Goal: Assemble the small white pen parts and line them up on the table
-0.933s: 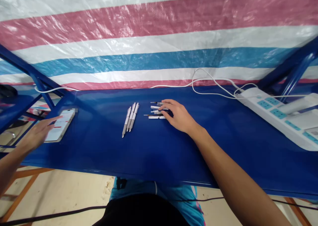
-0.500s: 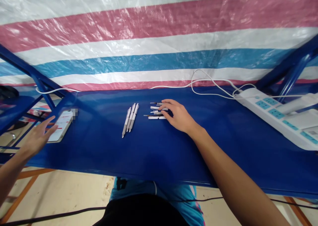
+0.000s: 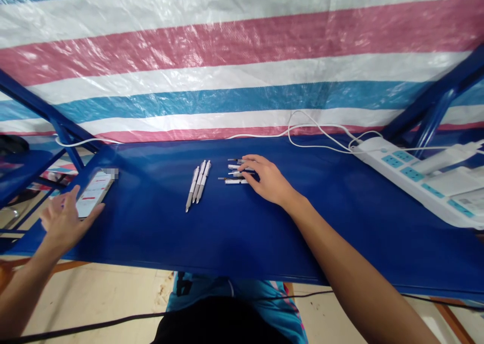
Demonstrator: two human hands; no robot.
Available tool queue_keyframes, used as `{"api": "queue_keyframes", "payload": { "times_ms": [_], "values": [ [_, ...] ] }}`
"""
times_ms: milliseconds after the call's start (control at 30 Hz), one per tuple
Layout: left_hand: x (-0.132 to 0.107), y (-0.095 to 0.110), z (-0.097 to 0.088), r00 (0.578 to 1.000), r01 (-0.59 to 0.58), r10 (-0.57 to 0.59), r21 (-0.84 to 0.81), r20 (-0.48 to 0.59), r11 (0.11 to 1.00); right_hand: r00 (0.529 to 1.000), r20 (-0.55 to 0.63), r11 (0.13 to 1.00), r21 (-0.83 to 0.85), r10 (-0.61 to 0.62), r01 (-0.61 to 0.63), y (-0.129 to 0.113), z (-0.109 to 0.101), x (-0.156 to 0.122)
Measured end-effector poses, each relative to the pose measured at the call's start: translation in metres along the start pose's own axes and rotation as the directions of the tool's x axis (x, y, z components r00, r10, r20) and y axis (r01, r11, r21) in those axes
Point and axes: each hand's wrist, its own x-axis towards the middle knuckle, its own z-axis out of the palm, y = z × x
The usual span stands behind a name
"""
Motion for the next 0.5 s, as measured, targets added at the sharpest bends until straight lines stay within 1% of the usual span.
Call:
{"api": "queue_keyframes", "payload": {
  "times_ms": [33,67,100,133,167,200,233,267,300,367,433,500],
  "values": [
    [-0.004,0.016,-0.004,0.998,-0.001,-0.002,-0.049,-0.061,0.999,1.0,-0.004,1.0,0.002,-0.004,0.004,0.0,0.001,0.0],
    [-0.009,0.034,-0.009,0.991,-0.132,0.128,-0.119,-0.038,0.984,1.0,-0.009,1.0,0.004,-0.008,0.008,-0.001,0.001,0.0],
    [-0.013,0.055,-0.013,0.966,-0.259,0.251,-0.201,-0.066,0.945,1.0,-0.014,1.0,0.007,-0.013,0.013,-0.001,0.002,0.001],
    [-0.017,0.076,-0.016,0.927,-0.375,0.367,-0.278,-0.083,0.884,1.0,-0.019,1.0,0.009,-0.017,0.018,-0.002,0.003,0.001],
    [-0.02,0.097,-0.018,0.882,-0.464,0.463,-0.338,-0.091,0.819,0.999,-0.022,1.0,0.01,-0.024,0.024,-0.003,0.004,0.001],
    [-0.023,0.118,-0.019,0.831,-0.542,0.544,-0.384,-0.112,0.748,0.999,-0.023,0.999,0.011,-0.031,0.031,-0.004,0.004,0.001],
    [-0.024,0.136,-0.019,0.788,-0.595,0.602,-0.414,-0.13,0.689,0.999,-0.023,0.999,0.011,-0.039,0.039,-0.005,0.005,0.001],
    [-0.024,0.152,-0.018,0.754,-0.633,0.64,-0.426,-0.149,0.646,0.999,-0.022,0.999,0.01,-0.047,0.047,-0.006,0.005,0.001],
    [-0.023,0.165,-0.016,0.733,-0.657,0.658,-0.426,-0.169,0.622,0.998,-0.021,0.999,0.009,-0.051,0.051,-0.007,0.005,0.001],
    [-0.021,0.184,-0.01,0.704,-0.688,0.685,-0.416,-0.186,0.594,0.998,-0.025,0.999,0.01,-0.049,0.049,-0.009,0.005,0.002],
    [-0.019,0.194,-0.004,0.681,-0.711,0.706,-0.411,-0.197,0.571,0.999,-0.029,0.999,0.014,-0.042,0.043,-0.01,0.005,0.002],
    [-0.019,0.199,0.0,0.66,-0.724,0.728,-0.416,-0.184,0.551,0.999,-0.031,0.999,0.021,-0.042,0.043,-0.01,0.005,0.002]
  ]
}}
